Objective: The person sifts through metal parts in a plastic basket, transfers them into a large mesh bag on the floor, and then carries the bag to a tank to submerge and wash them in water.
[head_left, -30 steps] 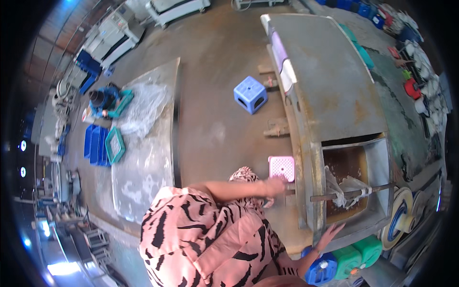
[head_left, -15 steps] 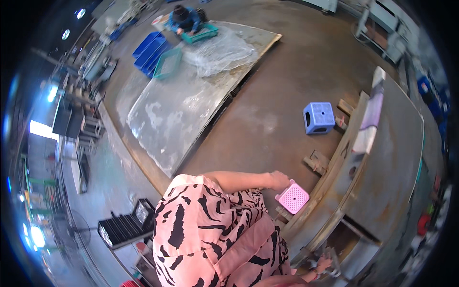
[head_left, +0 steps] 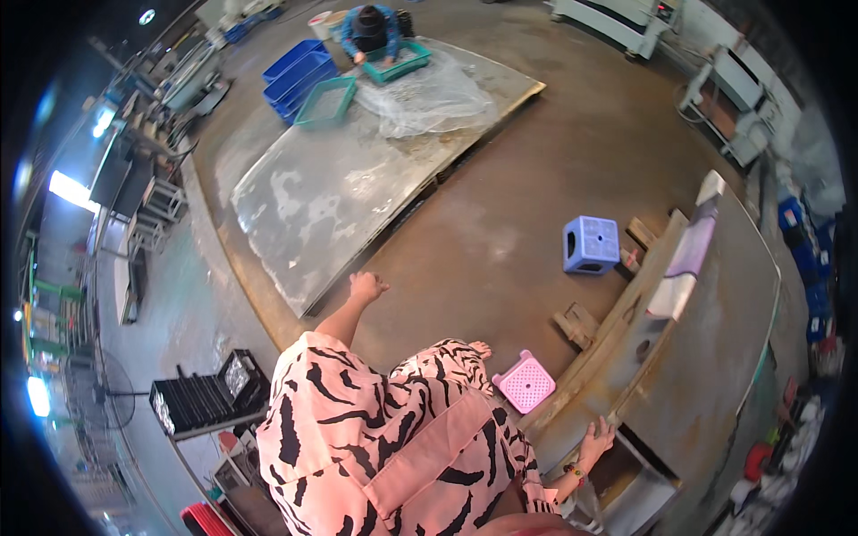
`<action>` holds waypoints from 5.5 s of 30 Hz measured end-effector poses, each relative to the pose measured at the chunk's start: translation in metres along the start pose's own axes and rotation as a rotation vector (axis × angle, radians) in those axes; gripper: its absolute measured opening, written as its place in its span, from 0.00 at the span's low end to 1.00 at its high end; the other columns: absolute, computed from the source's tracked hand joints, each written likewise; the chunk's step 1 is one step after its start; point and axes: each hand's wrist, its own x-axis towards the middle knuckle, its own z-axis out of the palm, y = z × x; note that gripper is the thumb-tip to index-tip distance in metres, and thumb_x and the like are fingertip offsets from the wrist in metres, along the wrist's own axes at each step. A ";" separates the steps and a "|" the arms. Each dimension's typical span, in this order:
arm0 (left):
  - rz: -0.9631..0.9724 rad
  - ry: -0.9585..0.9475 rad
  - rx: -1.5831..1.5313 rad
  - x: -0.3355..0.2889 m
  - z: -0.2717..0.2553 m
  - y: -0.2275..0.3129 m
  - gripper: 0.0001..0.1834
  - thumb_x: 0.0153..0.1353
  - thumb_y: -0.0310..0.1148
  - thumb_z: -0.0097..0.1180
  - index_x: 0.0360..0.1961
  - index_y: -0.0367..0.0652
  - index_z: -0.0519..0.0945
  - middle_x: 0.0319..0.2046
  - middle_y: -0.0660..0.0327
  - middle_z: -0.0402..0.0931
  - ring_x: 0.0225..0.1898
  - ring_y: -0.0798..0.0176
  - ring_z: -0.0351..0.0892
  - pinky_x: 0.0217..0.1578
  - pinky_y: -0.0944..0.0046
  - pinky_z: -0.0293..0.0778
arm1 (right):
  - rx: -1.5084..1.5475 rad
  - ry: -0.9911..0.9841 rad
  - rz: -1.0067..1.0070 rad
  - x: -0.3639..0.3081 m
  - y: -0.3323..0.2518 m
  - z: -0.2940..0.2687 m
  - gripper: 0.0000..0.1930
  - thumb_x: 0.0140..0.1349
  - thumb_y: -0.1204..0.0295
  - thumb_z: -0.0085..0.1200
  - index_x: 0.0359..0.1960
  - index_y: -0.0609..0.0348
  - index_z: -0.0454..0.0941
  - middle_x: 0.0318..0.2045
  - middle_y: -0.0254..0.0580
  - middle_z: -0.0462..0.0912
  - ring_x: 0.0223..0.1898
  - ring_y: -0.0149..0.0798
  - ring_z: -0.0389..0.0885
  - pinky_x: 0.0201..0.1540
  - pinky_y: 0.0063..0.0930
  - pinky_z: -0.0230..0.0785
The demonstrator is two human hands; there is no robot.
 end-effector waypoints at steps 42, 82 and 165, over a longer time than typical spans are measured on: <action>2.095 -1.105 0.479 -0.424 0.338 0.540 0.16 0.51 0.27 0.47 0.41 0.31 0.73 0.48 0.47 0.70 0.50 0.51 0.70 0.50 0.54 0.70 | 0.618 0.858 1.705 -0.044 0.287 0.014 0.18 0.43 0.68 0.49 0.31 0.71 0.78 0.34 0.68 0.78 0.42 0.62 0.76 0.46 0.46 0.68; 2.237 -0.876 0.326 -0.319 0.134 0.392 0.08 0.39 0.31 0.57 0.22 0.38 0.79 0.21 0.59 0.73 0.35 0.60 0.71 0.51 0.61 0.64 | 0.921 0.836 1.314 -0.048 0.365 0.021 0.14 0.45 0.68 0.48 0.19 0.72 0.77 0.17 0.47 0.78 0.22 0.41 0.78 0.29 0.31 0.70; 1.260 -1.782 0.079 -0.426 0.057 0.659 0.04 0.47 0.25 0.56 0.20 0.36 0.78 0.17 0.68 0.74 0.19 0.79 0.68 0.20 0.76 0.63 | 1.671 1.095 -0.028 -0.023 0.091 -0.031 0.21 0.54 0.73 0.57 0.51 0.56 0.68 0.43 0.37 0.75 0.43 0.35 0.74 0.50 0.32 0.68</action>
